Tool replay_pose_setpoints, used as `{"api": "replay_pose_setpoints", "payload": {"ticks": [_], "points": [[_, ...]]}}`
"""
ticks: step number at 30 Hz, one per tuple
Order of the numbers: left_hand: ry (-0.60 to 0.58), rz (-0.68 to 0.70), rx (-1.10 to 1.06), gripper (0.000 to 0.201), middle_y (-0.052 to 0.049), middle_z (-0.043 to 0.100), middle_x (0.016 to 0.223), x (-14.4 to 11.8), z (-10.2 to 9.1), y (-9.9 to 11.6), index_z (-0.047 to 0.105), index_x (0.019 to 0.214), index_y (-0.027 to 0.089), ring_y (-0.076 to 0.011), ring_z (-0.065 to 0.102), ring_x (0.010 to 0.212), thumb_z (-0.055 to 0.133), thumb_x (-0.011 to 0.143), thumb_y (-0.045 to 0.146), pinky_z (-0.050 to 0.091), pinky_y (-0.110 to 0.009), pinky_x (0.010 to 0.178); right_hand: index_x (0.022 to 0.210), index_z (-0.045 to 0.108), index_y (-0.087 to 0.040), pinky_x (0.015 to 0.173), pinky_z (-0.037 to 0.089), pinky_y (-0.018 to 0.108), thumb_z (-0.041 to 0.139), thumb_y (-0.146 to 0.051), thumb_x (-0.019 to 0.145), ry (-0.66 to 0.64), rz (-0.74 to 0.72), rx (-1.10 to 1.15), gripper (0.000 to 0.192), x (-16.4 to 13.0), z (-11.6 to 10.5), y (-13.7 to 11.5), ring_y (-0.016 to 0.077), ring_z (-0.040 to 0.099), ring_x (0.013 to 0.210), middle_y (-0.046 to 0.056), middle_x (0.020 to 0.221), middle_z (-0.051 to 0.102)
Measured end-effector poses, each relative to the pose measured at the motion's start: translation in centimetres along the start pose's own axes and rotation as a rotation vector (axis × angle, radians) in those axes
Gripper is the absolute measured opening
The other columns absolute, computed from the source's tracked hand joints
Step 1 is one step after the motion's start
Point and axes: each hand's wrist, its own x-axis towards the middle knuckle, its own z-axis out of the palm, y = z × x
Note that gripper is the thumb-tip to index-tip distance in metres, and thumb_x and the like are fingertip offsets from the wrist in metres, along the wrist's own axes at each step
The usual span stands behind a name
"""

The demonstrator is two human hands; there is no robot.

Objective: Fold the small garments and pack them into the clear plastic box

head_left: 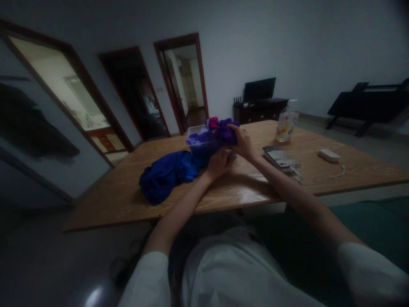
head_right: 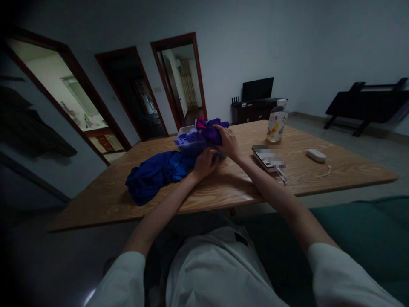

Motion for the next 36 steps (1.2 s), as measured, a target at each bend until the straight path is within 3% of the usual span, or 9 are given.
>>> {"api": "replay_pose_setpoints", "payload": {"ticks": [5, 9, 13, 16, 20, 23, 29, 32, 36], "points": [[0.219, 0.039, 0.047, 0.041, -0.018, 0.06, 0.143, 0.0, 0.4, -1.4, 0.051, 0.142, 0.016, -0.0287, 0.055, 0.141, 0.056, 0.102, 0.02, 0.046, -0.048, 0.121, 0.148, 0.055, -0.016, 0.093, 0.055, 0.053, 0.061, -0.054, 0.093, 0.038, 0.135, 0.149, 0.068, -0.2, 0.6, -0.4, 0.0402, 0.07, 0.102, 0.017, 0.124, 0.074], [0.224, 0.047, 0.063, 0.058, -0.019, 0.051, 0.154, -0.2, 0.4, -1.6, 0.042, 0.156, 0.017, -0.0294, 0.046, 0.151, 0.055, 0.099, 0.016, 0.039, -0.05, 0.127, 0.128, 0.069, -0.018, 0.092, 0.057, 0.05, 0.042, -0.068, 0.102, -0.004, 0.168, 0.233, 0.062, 0.1, 1.2, -0.1, 0.0353, 0.071, 0.095, 0.015, 0.107, 0.077], [0.211, 0.019, 0.08, 0.072, -0.019, 0.037, 0.168, 0.2, -0.1, -1.6, 0.035, 0.163, 0.017, -0.031, 0.033, 0.16, 0.056, 0.095, 0.015, 0.03, -0.053, 0.133, 0.099, 0.074, -0.018, 0.088, 0.06, 0.049, 0.016, -0.086, 0.1, -0.098, 0.302, 0.322, 0.09, 0.4, 2.0, 0.2, 0.0324, 0.07, 0.087, 0.013, 0.09, 0.075], [0.17, -0.002, 0.087, 0.076, -0.018, 0.033, 0.172, 0.4, -0.5, -2.1, 0.032, 0.165, 0.017, -0.0304, 0.026, 0.164, 0.053, 0.092, 0.012, 0.025, -0.055, 0.135, 0.092, 0.074, -0.018, 0.082, 0.059, 0.046, 0.012, -0.093, 0.095, -0.153, 0.349, 0.37, 0.098, 0.2, 2.4, 0.2, 0.0297, 0.068, 0.081, 0.012, 0.083, 0.072], [0.139, -0.041, 0.078, 0.08, -0.018, 0.033, 0.173, 0.5, -1.1, -2.9, 0.03, 0.167, 0.015, -0.0292, 0.025, 0.165, 0.052, 0.09, 0.008, 0.019, -0.057, 0.137, 0.078, 0.066, -0.02, 0.07, 0.051, 0.037, 0.018, -0.096, 0.092, -0.186, 0.21, 0.308, 0.091, -0.3, 1.9, -0.2, 0.0234, 0.059, 0.068, 0.006, 0.069, 0.063], [0.209, -0.068, 0.037, 0.076, -0.02, 0.038, 0.171, 0.5, -1.2, -3.8, 0.03, 0.166, 0.014, -0.0294, 0.031, 0.163, 0.057, 0.096, 0.019, 0.018, -0.056, 0.138, 0.07, 0.056, -0.022, 0.063, 0.04, 0.033, 0.015, -0.089, 0.098, -0.205, 0.096, 0.249, 0.084, -0.6, 1.0, -1.0, 0.0193, 0.052, 0.059, 0.004, 0.064, 0.058], [0.38, -0.166, -0.083, 0.085, -0.019, 0.044, 0.166, -0.4, 0.4, -6.3, 0.039, 0.16, 0.019, -0.033, 0.032, 0.163, 0.079, 0.089, 0.041, 0.016, -0.055, 0.139, 0.102, 0.065, -0.02, 0.063, 0.035, 0.032, 0.038, -0.044, 0.108, -0.097, -0.114, 0.132, 0.037, -1.3, 0.3, -2.8, 0.0201, 0.056, 0.062, 0.003, 0.072, 0.062], [0.431, -0.216, -0.189, 0.101, -0.018, 0.04, 0.168, -1.3, 1.1, -6.8, 0.026, 0.165, 0.022, -0.0326, 0.033, 0.162, 0.085, 0.084, 0.038, 0.023, -0.053, 0.138, 0.102, 0.066, -0.019, 0.067, 0.041, 0.033, 0.051, -0.029, 0.099, -0.083, -0.251, 0.049, 0.018, -1.5, 0.9, -3.3, 0.0227, 0.061, 0.073, 0.007, 0.084, 0.067], [0.442, -0.22, -0.416, 0.112, -0.02, 0.037, 0.169, -2.1, 1.3, -6.4, 0.007, 0.167, 0.024, -0.0272, 0.044, 0.157, 0.083, 0.086, 0.033, 0.035, -0.048, 0.133, 0.118, 0.069, -0.019, 0.091, 0.052, 0.043, 0.058, -0.029, 0.098, -0.091, -0.378, 0.008, 0.025, -1.6, 1.5, -3.4, 0.0302, 0.063, 0.107, 0.014, 0.116, 0.07]]}}
